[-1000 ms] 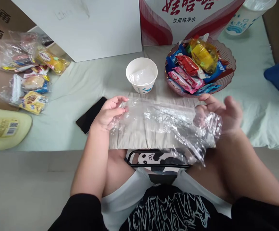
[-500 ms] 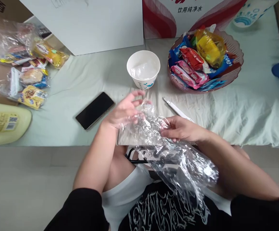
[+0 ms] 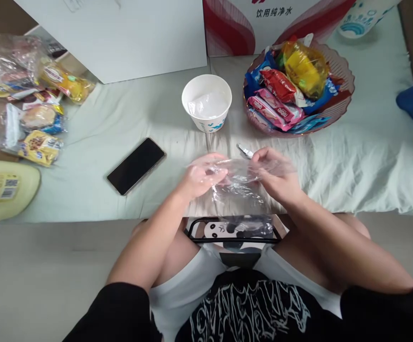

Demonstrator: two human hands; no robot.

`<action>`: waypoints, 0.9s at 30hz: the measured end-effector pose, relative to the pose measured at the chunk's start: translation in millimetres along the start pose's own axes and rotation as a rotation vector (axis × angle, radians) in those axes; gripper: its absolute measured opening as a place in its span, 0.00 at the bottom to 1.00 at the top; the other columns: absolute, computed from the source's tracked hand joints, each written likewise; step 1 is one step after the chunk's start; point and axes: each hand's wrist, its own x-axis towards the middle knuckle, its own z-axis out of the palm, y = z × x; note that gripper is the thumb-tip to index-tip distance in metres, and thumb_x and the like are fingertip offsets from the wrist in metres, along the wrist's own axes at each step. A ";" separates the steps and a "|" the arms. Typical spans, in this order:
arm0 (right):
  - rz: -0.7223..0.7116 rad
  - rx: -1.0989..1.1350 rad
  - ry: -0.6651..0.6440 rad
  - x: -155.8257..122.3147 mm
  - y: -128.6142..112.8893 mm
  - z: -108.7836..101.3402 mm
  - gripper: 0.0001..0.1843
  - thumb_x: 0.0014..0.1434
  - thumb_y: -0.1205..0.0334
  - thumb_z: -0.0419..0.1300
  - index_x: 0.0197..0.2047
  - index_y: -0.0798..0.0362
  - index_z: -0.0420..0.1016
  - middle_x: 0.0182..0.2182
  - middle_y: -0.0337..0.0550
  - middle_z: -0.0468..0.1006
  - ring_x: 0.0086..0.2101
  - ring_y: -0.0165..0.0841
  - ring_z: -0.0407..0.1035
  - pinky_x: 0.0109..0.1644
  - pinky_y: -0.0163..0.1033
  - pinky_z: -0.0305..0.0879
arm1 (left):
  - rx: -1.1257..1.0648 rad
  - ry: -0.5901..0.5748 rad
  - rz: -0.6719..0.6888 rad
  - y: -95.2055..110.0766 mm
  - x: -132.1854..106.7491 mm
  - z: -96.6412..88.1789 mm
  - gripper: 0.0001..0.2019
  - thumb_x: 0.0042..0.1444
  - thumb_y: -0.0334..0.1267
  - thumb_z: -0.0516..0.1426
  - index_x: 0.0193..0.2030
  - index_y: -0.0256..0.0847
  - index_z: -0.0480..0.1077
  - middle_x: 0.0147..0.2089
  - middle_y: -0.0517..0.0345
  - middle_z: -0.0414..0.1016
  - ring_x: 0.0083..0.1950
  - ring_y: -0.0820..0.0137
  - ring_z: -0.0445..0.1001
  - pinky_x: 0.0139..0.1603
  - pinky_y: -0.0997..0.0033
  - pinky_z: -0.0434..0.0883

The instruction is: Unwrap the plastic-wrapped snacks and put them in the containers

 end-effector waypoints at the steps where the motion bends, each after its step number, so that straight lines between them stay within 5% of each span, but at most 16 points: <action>1: -0.014 -0.004 -0.008 0.3 0.1 -1.5 0.18 0.54 0.48 0.71 0.34 0.50 0.69 0.22 0.33 0.70 0.21 0.25 0.64 0.24 0.34 0.59 | 0.018 0.060 0.016 -0.3 1.6 -1.5 0.20 0.52 0.52 0.71 0.44 0.40 0.78 0.34 0.56 0.82 0.30 0.70 0.81 0.32 0.69 0.79; 4: -0.035 -0.036 0.003 1.5 0.4 -6.1 0.18 0.55 0.48 0.71 0.34 0.50 0.70 0.24 0.33 0.69 0.22 0.24 0.62 0.25 0.33 0.57 | 0.054 0.148 0.094 2.2 4.2 -7.6 0.17 0.51 0.52 0.71 0.40 0.41 0.79 0.30 0.59 0.81 0.26 0.73 0.77 0.26 0.74 0.75; 10: 0.041 0.083 -0.090 2.3 2.0 -9.7 0.21 0.57 0.43 0.70 0.39 0.48 0.68 0.22 0.31 0.68 0.20 0.25 0.60 0.22 0.33 0.54 | 0.060 0.097 0.218 13.4 -2.4 -14.7 0.18 0.53 0.54 0.70 0.37 0.41 0.79 0.23 0.62 0.75 0.22 0.74 0.74 0.22 0.75 0.71; 17: 0.048 0.251 -0.128 2.3 0.1 -9.4 0.21 0.59 0.43 0.70 0.40 0.45 0.66 0.21 0.30 0.66 0.18 0.25 0.57 0.22 0.34 0.55 | 0.047 0.024 0.253 10.7 -6.6 -20.7 0.23 0.54 0.46 0.71 0.55 0.50 0.76 0.30 0.64 0.81 0.25 0.73 0.77 0.25 0.76 0.74; 21: 0.048 0.297 -0.108 5.1 1.3 -9.4 0.19 0.58 0.48 0.70 0.35 0.47 0.65 0.26 0.34 0.72 0.22 0.27 0.64 0.24 0.35 0.59 | 0.068 0.079 0.290 9.8 -4.7 -19.9 0.12 0.56 0.48 0.70 0.42 0.44 0.80 0.26 0.63 0.79 0.24 0.75 0.75 0.24 0.77 0.73; 27: 0.053 0.271 -0.086 3.8 -4.2 -7.2 0.25 0.52 0.52 0.75 0.46 0.44 0.68 0.27 0.32 0.73 0.23 0.27 0.63 0.26 0.35 0.60 | -0.002 0.059 0.319 12.8 -2.4 -22.9 0.07 0.55 0.42 0.70 0.34 0.42 0.80 0.33 0.58 0.84 0.33 0.72 0.82 0.34 0.74 0.78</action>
